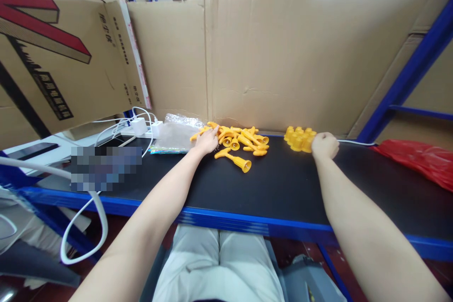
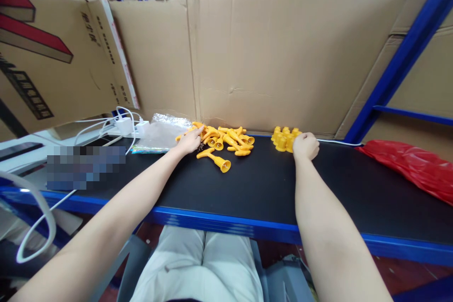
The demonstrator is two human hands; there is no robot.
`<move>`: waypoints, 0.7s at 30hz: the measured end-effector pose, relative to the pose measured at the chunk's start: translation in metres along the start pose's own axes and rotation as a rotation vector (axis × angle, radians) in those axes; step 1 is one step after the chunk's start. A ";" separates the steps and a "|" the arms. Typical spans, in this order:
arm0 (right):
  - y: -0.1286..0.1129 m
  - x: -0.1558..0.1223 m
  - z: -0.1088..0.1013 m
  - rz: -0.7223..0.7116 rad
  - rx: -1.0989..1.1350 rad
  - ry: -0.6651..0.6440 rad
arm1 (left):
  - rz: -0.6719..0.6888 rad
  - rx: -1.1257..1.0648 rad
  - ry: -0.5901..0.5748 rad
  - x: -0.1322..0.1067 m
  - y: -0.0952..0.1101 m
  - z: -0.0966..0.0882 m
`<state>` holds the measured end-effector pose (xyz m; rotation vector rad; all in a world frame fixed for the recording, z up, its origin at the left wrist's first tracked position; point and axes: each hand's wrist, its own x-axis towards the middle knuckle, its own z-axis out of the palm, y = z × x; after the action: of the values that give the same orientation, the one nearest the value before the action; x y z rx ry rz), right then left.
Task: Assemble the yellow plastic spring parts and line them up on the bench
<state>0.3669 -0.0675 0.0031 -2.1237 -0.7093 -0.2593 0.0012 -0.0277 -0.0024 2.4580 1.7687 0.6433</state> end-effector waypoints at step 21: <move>-0.082 -0.071 -0.012 -0.969 0.286 -0.558 | 0.150 0.054 0.230 0.009 -0.008 0.019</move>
<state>0.2628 -0.0661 0.0356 -1.4295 -1.9539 -0.0545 0.0028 -0.0128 -0.0194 2.6681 1.7040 0.9377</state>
